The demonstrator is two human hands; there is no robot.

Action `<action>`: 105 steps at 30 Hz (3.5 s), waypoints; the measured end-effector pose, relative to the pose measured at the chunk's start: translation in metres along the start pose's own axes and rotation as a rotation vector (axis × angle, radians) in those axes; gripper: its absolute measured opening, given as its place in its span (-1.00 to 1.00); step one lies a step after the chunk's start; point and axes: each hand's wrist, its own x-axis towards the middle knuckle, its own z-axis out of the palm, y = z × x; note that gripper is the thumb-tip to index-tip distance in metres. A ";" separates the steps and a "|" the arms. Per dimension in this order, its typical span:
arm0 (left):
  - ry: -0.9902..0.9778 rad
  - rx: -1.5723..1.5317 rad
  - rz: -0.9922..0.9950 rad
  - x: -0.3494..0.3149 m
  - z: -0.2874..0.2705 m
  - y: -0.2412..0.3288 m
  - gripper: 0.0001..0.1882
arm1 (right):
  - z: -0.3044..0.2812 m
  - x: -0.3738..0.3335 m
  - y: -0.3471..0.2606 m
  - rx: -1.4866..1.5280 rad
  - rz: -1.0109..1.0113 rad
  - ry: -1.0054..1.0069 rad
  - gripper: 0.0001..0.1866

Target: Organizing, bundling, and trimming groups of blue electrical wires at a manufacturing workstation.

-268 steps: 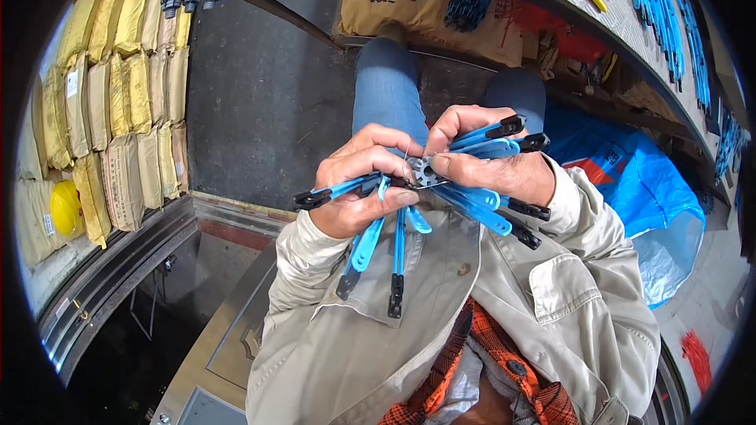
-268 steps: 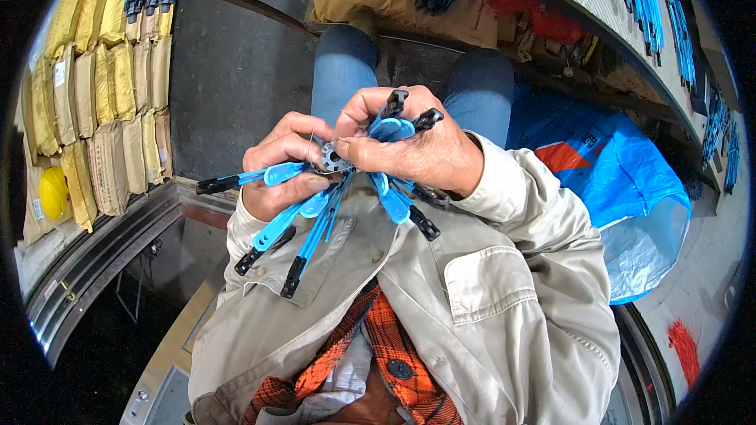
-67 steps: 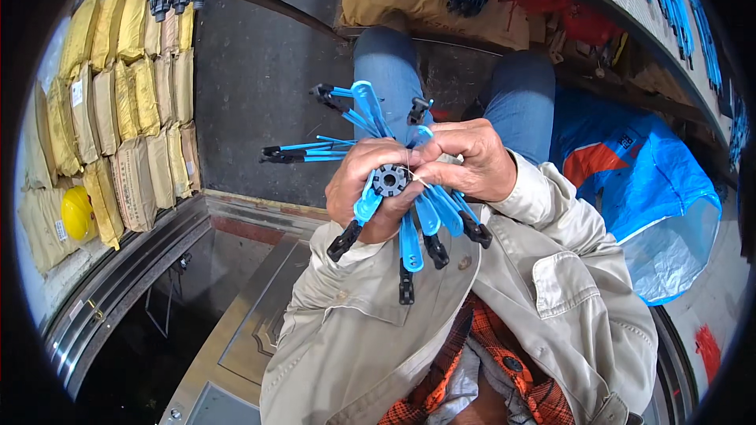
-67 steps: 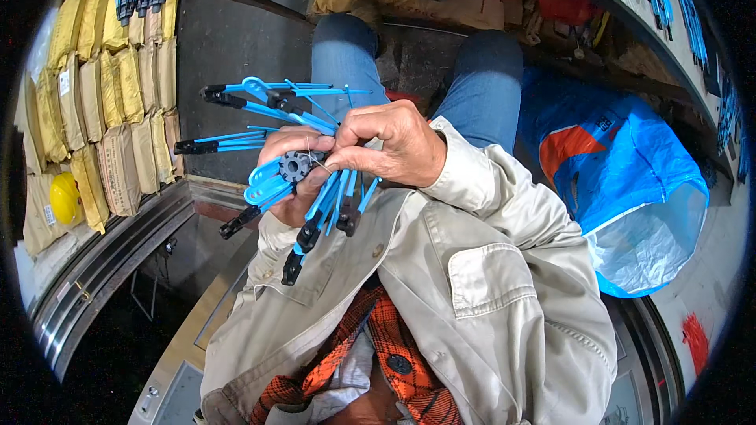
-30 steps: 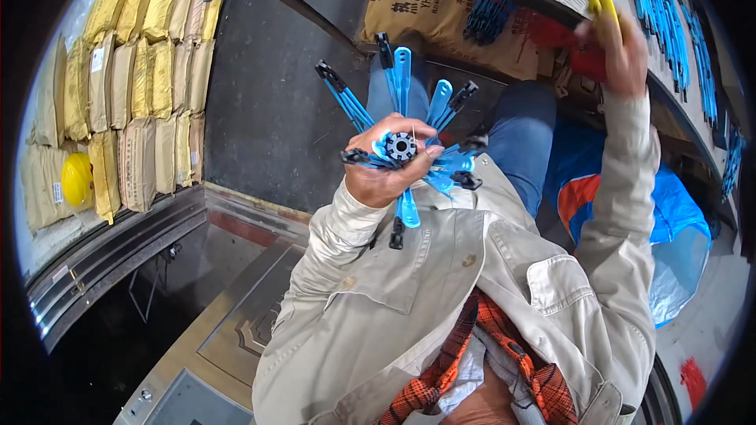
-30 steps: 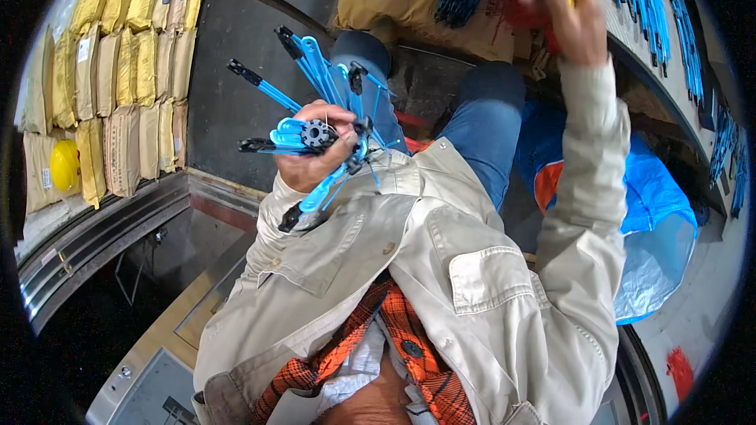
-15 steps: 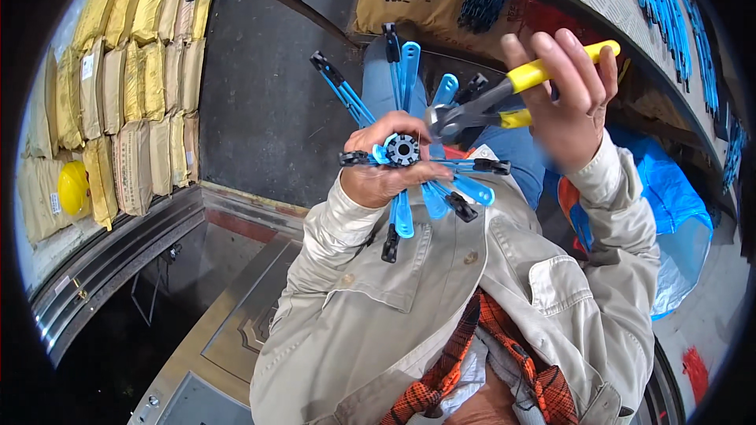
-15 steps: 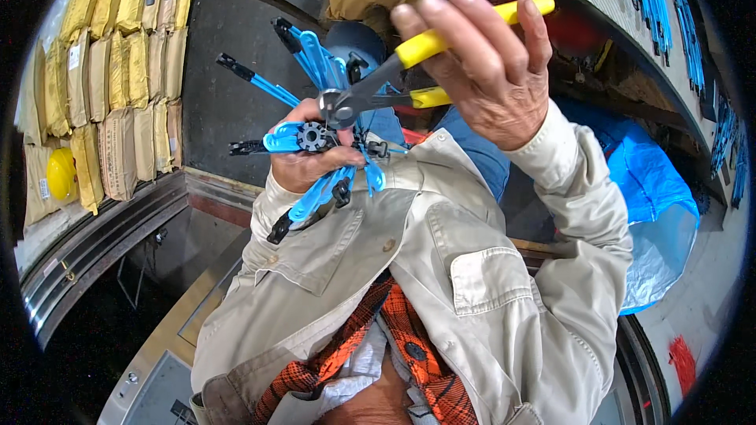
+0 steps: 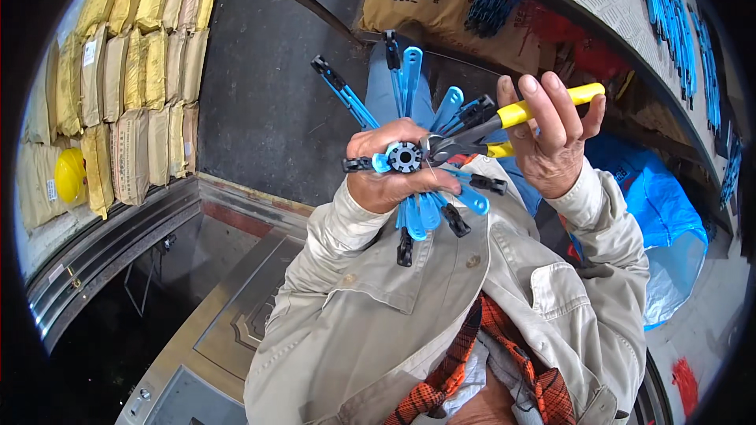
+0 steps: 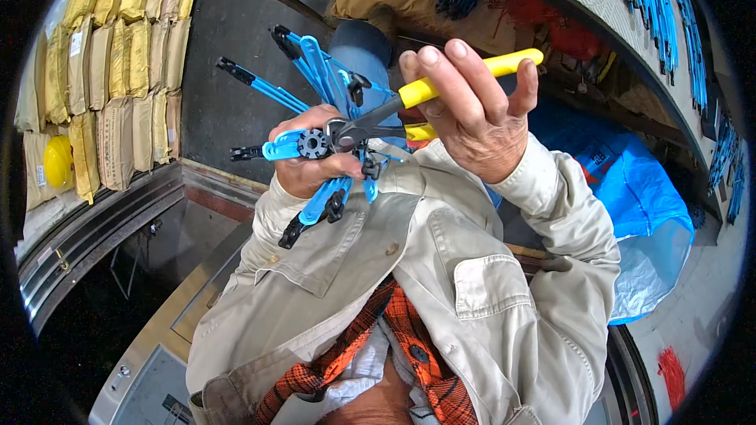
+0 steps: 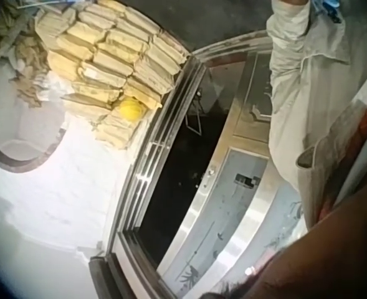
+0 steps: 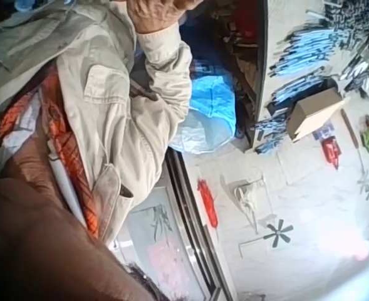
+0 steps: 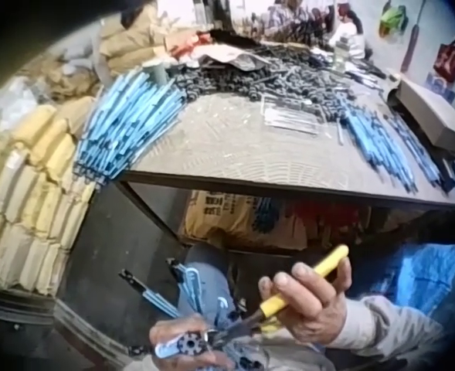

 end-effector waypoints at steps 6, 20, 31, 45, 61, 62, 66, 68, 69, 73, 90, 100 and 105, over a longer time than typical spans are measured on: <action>0.019 -0.008 0.039 0.003 0.001 0.002 -0.64 | -0.006 0.000 -0.007 0.093 0.111 -0.093 -0.56; 0.219 -0.061 -0.041 -0.006 0.012 0.005 -0.60 | -0.005 -0.017 -0.028 0.131 0.290 -0.121 -0.72; -0.160 0.065 -0.037 0.000 -0.007 0.013 -0.52 | -0.047 0.032 0.059 1.280 0.120 -1.394 -0.61; -0.193 -0.014 -0.010 0.006 -0.009 0.005 -0.32 | -0.059 0.020 0.029 0.711 -0.115 -0.671 -0.57; -0.274 -0.096 -0.116 0.011 -0.012 0.008 -0.38 | -0.056 0.001 0.032 1.116 0.215 -0.980 -0.52; -0.360 -0.077 -0.074 0.014 -0.013 0.007 -0.39 | -0.051 -0.011 0.039 1.525 0.468 -1.244 -0.50; -0.462 -0.059 0.007 0.018 -0.015 0.003 -0.42 | -0.042 -0.017 0.054 2.313 0.964 -1.549 -0.43; -0.355 -0.116 -0.021 0.015 -0.014 0.003 -0.44 | -0.045 -0.005 0.058 2.229 0.817 -1.263 -0.40; -0.303 -0.144 -0.033 0.014 -0.013 0.003 -0.44 | -0.045 -0.001 0.059 2.177 0.745 -1.125 -0.38; -0.183 -0.040 -0.041 0.004 -0.002 0.005 -0.44 | -0.049 -0.009 0.031 1.060 0.208 -1.011 -0.43; -0.014 0.114 -0.007 -0.003 0.005 0.007 -0.46 | 0.000 -0.044 -0.013 0.762 0.213 -0.410 -0.79; -0.147 0.072 0.084 0.007 -0.002 0.001 -0.45 | -0.033 0.002 0.044 0.718 -0.096 -0.712 -0.74; 0.023 0.029 0.019 0.004 0.009 -0.001 -0.45 | -0.030 0.009 0.051 0.564 -0.217 -0.747 -0.75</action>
